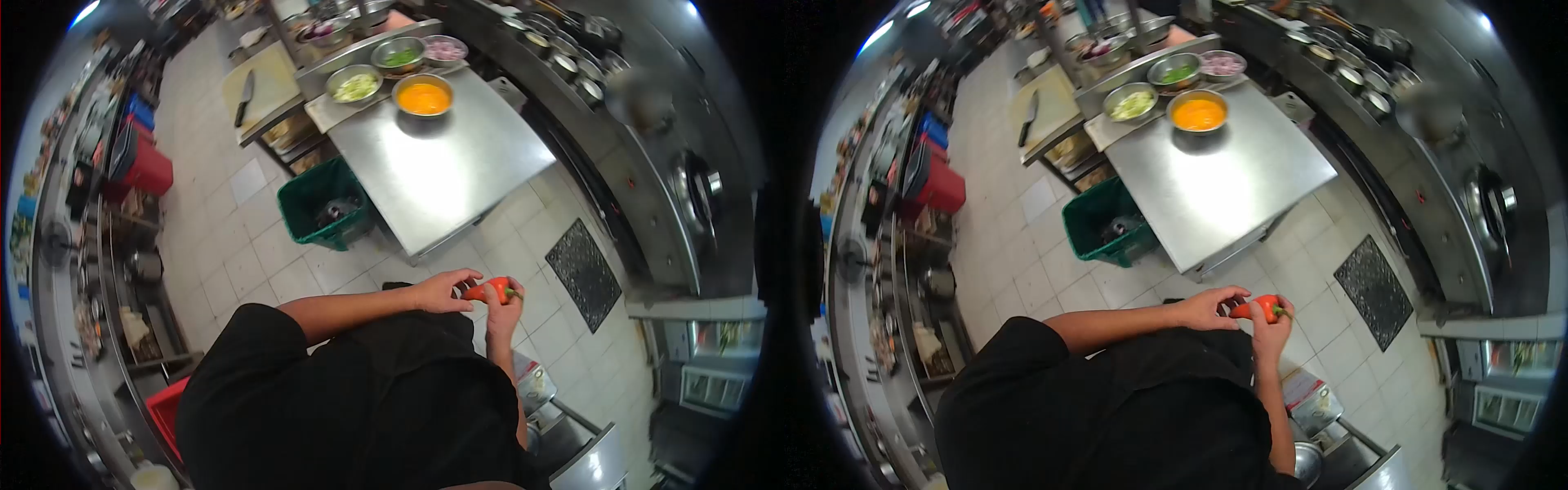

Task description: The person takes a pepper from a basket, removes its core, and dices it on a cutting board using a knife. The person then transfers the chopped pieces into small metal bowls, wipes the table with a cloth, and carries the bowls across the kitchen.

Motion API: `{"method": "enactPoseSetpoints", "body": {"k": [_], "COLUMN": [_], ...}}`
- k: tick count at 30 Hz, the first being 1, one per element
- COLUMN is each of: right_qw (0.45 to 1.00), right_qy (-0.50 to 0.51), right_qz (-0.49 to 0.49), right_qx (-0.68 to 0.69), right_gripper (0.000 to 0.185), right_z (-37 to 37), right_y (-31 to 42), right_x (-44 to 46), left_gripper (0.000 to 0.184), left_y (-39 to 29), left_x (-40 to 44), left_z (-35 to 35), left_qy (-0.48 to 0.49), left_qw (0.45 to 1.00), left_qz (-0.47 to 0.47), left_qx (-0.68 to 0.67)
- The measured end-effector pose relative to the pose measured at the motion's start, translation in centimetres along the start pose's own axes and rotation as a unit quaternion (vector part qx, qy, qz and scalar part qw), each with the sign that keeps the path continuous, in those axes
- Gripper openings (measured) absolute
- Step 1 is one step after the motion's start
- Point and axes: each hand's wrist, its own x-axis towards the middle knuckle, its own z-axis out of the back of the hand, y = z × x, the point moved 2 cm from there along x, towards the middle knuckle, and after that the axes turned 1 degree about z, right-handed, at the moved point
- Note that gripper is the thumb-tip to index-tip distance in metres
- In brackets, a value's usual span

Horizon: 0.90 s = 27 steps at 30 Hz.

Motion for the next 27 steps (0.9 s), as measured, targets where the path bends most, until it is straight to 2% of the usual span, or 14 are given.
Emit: {"method": "enactPoseSetpoints", "body": {"k": [2,5,6,9,10,13,14,18,22,27], "right_qw": [0.997,0.979,0.971,0.941,0.935,0.900,0.889,0.848,0.819,0.816], "right_qy": [0.069,0.181,0.216,0.310,0.333,0.429,0.455,0.518,0.568,0.573], "right_qz": [0.020,-0.051,-0.056,-0.079,-0.068,-0.062,-0.030,-0.082,-0.079,-0.079], "right_qx": [-0.021,0.072,0.086,0.106,0.103,0.044,0.040,0.080,0.015,-0.031], "right_gripper": [0.060,0.058,0.052,0.046,0.039,0.038,0.032,0.028,0.029,0.027], "right_z": [-4.3,-8.7,-9.9,-13.7,-15.3,-20.5,-22.1,-27.0,-31.2,-38.2], "right_y": [1.2,0.7,1.2,2.3,2.4,2.7,2.6,4.9,4.3,3.0], "right_x": [0.1,1.0,1.1,1.6,1.7,1.7,1.7,0.7,-0.1,-1.7], "left_gripper": [0.069,0.067,0.064,0.061,0.058,0.055,0.049,0.043,0.043,0.042], "left_y": [0.7,3.6,4.1,3.6,3.5,5.0,5.4,3.5,4.1,6.2], "left_x": [-2.0,-4.1,-5.0,-8.7,-10.2,-14.1,-15.4,-19.1,-23.4,-31.4], "left_z": [2.4,3.9,4.5,7.0,7.7,9.4,10.2,12.1,15.4,20.6], "left_qy": [-0.058,-0.157,-0.205,-0.240,-0.278,-0.383,-0.393,-0.476,-0.541,-0.615], "left_qw": [0.998,0.988,0.978,0.957,0.947,0.901,0.894,0.816,0.775,0.740], "left_qz": [-0.003,0.006,-0.025,0.118,0.105,0.072,0.082,0.048,0.039,0.053], "left_qx": [-0.009,-0.015,0.006,-0.115,-0.124,-0.189,-0.201,-0.324,-0.325,-0.267]}}
